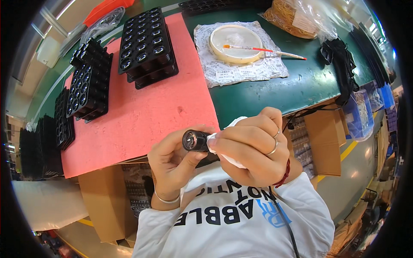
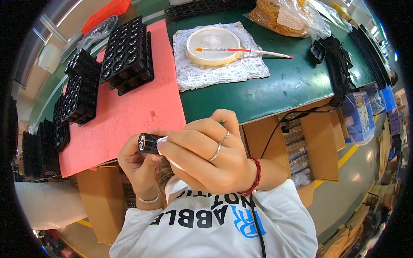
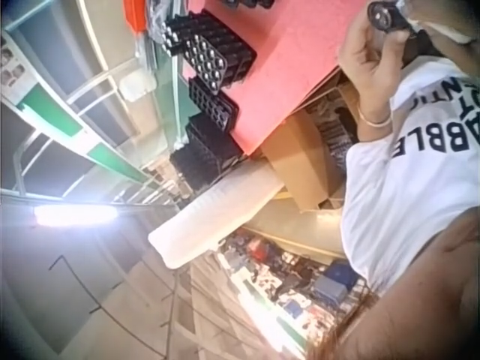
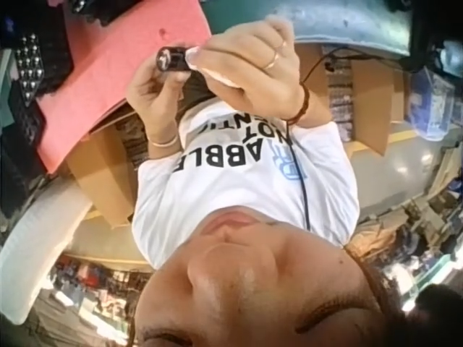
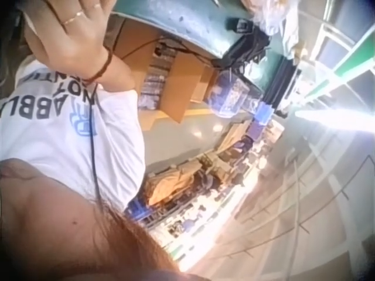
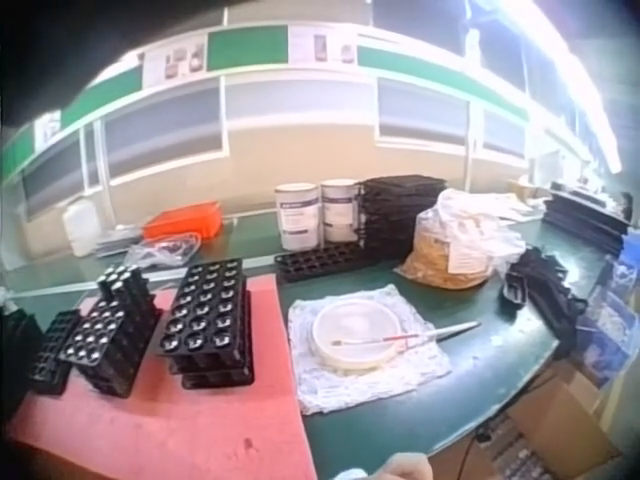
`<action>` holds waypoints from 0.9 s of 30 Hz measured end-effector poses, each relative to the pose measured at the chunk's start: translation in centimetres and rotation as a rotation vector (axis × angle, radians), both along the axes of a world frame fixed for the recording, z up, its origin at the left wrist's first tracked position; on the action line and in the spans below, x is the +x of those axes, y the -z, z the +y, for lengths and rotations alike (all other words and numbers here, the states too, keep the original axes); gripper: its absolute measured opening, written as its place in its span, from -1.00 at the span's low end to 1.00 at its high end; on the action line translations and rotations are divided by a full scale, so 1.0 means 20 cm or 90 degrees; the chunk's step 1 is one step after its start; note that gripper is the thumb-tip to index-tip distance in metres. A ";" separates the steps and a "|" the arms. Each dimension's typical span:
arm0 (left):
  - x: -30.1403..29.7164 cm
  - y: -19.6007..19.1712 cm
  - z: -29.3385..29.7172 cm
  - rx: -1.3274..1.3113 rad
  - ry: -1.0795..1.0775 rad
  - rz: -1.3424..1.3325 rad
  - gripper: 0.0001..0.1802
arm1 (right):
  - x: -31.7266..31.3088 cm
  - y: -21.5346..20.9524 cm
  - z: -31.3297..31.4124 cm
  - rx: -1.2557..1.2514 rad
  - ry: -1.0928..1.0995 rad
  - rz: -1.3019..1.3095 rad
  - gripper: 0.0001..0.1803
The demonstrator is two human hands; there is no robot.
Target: Applying sealant or adhesive to lighting components using a brush.
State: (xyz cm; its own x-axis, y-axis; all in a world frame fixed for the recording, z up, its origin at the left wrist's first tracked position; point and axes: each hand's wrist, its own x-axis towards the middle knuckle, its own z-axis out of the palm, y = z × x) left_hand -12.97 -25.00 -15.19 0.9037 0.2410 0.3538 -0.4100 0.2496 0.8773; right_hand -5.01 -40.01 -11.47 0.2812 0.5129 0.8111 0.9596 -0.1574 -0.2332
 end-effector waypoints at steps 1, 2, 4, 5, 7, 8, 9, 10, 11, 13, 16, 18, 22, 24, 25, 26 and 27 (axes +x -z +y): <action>0.00 0.00 0.00 -0.001 0.001 -0.001 -0.67 | 0.00 0.01 0.00 0.007 0.007 -0.007 -0.64; 0.00 0.00 -0.01 0.013 -0.013 0.001 -0.68 | 0.00 0.01 0.01 0.014 0.014 -0.014 -0.65; 0.01 0.00 -0.01 0.027 -0.025 0.002 -0.68 | -0.01 0.02 0.01 0.014 0.006 -0.044 -0.69; 0.01 0.00 -0.01 0.039 -0.040 0.005 -0.69 | -0.02 0.03 0.01 0.015 -0.003 -0.073 -0.71; 0.01 0.00 -0.01 0.050 -0.055 0.008 -0.69 | -0.03 0.04 0.02 0.034 0.018 -0.076 -0.72; 0.01 0.00 -0.01 0.036 -0.055 0.012 -0.70 | 0.00 0.04 0.02 0.038 -0.004 -0.074 -0.72; 0.01 0.01 0.00 0.022 -0.056 0.017 -0.70 | 0.01 0.05 0.02 0.042 -0.026 -0.073 -0.72; 0.01 0.00 -0.01 0.022 -0.054 0.016 -0.70 | 0.01 0.04 0.01 0.044 -0.032 -0.057 -0.72; 0.02 -0.02 -0.01 0.007 -0.031 0.021 -0.70 | 0.02 0.04 0.00 0.043 -0.030 -0.058 -0.72; 0.02 -0.03 -0.01 -0.008 -0.013 0.025 -0.70 | 0.03 0.04 -0.02 0.082 -0.036 -0.018 -0.72; 0.02 -0.03 0.00 -0.020 -0.006 0.025 -0.69 | 0.05 0.04 -0.02 0.069 -0.018 -0.027 -0.71; 0.00 -0.05 0.01 -0.014 0.022 0.054 -0.67 | 0.06 0.03 -0.01 0.044 0.008 -0.059 -0.73; 0.00 -0.03 0.02 0.005 0.026 0.065 -0.66 | 0.04 0.01 -0.01 0.021 0.004 -0.077 -0.73; 0.00 -0.03 0.02 -0.010 0.032 0.047 -0.67 | 0.04 0.01 -0.01 0.000 0.018 -0.084 -0.74; 0.00 -0.02 0.02 -0.011 0.030 0.047 -0.67 | 0.03 0.01 0.00 0.000 0.016 -0.084 -0.74; 0.00 -0.02 0.02 -0.017 0.041 0.049 -0.67 | 0.03 0.01 0.00 0.000 0.018 -0.095 -0.74; 0.00 -0.02 0.03 -0.023 0.052 0.052 -0.67 | 0.03 0.01 0.00 0.000 0.021 -0.105 -0.74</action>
